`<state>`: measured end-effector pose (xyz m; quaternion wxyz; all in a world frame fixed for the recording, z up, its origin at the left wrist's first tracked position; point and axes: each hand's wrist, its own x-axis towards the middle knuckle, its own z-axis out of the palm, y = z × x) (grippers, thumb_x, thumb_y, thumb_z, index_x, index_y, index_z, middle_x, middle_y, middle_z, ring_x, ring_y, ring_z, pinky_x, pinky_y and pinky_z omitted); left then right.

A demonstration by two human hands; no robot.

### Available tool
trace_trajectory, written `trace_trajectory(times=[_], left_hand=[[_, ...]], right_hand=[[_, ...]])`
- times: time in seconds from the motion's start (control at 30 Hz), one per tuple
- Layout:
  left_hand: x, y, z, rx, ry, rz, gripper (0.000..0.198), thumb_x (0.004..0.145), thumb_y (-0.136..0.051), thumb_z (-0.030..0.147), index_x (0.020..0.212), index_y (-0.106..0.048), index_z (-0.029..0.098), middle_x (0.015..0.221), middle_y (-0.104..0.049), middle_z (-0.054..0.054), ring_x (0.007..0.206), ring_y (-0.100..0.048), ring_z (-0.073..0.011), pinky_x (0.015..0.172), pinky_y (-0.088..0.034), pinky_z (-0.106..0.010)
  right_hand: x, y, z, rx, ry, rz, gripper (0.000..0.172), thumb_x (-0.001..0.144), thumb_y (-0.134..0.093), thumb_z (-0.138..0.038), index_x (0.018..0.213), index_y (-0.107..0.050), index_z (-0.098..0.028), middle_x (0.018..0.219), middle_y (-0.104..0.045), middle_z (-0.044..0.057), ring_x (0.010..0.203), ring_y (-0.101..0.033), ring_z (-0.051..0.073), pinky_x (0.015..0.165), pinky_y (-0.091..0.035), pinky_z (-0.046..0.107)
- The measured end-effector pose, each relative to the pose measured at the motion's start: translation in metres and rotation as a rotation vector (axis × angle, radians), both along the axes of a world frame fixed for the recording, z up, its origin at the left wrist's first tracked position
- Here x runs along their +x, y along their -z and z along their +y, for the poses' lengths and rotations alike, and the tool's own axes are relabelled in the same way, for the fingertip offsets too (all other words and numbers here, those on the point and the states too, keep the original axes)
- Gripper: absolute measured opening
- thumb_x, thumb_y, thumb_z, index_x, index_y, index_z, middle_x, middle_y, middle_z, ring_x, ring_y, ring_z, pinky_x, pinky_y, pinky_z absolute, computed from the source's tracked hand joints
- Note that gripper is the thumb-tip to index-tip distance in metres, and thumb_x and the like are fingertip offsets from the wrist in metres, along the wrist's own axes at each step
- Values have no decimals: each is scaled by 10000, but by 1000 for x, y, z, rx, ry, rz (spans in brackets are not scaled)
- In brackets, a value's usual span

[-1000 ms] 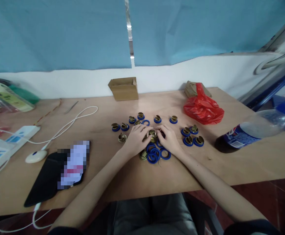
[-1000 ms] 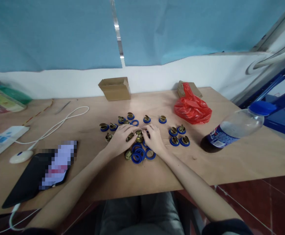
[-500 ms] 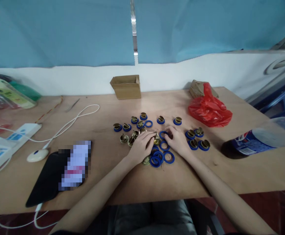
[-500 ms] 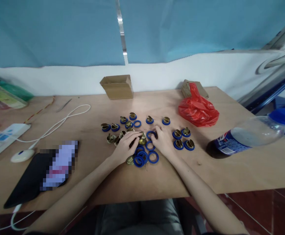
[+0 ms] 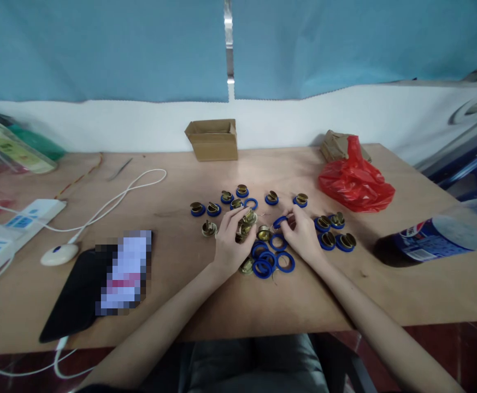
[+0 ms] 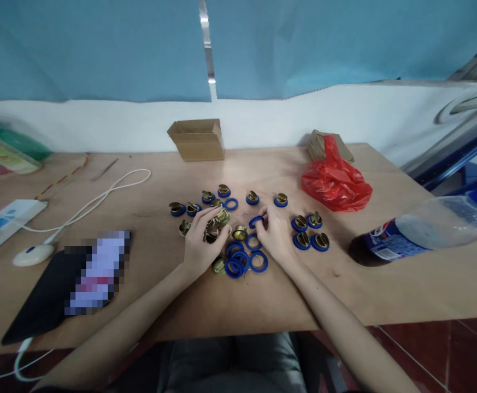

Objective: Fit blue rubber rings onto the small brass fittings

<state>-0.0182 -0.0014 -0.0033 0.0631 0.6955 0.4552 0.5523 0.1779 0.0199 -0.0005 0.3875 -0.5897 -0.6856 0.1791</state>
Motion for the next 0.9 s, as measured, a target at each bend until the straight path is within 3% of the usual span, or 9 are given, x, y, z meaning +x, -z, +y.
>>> trace_trajectory(times=[0.17, 0.33, 0.47, 0.67, 0.8, 0.9], left_hand=[[-2, 5, 2, -60, 24, -114, 356, 892, -681, 201, 1241, -615, 227, 1186, -623, -84, 1105, -657, -215, 966, -597, -396], [-2, 10, 2, -89, 117, -154, 359, 882, -705, 216, 1233, -635, 226, 1201, -629, -69, 1036, -691, -183, 888, -642, -330], [-1, 8, 0, -100, 201, -157, 367, 882, -708, 227, 1242, -642, 228, 1208, -639, -70, 1070, -686, -188, 887, -646, -319], [3, 4, -4, -167, 231, -145, 348, 899, -680, 217, 1246, -653, 228, 1193, -673, -81, 1094, -677, -196, 883, -630, -311], [5, 5, -4, -195, 252, -183, 324, 896, -675, 217, 1221, -668, 219, 1166, -688, -84, 1059, -692, -195, 828, -635, -299], [4, 6, -3, -169, 245, -163, 321, 896, -678, 224, 1217, -669, 220, 1159, -703, -81, 1053, -697, -202, 869, -623, -331]], right_hand=[[-1, -2, -3, -61, -27, 110, 92, 794, -547, -179, 872, -544, -227, 667, -648, -12, 597, -632, 185, 592, -465, 294], [-4, -1, -1, -240, -176, 478, 155, 807, -645, -301, 914, -567, -221, 727, -700, 11, 695, -707, 213, 679, -560, 336], [-8, -9, -3, -333, -214, 660, 279, 799, -722, -443, 910, -601, -218, 779, -718, 28, 738, -722, 214, 740, -590, 356], [-15, -11, -9, -367, -237, 757, 379, 742, -786, -516, 860, -579, -222, 775, -731, 19, 726, -726, 200, 737, -599, 349], [-21, -9, -12, -338, -298, 744, 346, 758, -786, -488, 806, -576, -217, 717, -701, -3, 665, -693, 165, 680, -576, 309], [-22, -9, -14, -310, -317, 741, 304, 783, -771, -460, 825, -598, -213, 718, -691, -8, 650, -664, 146, 645, -545, 283]])
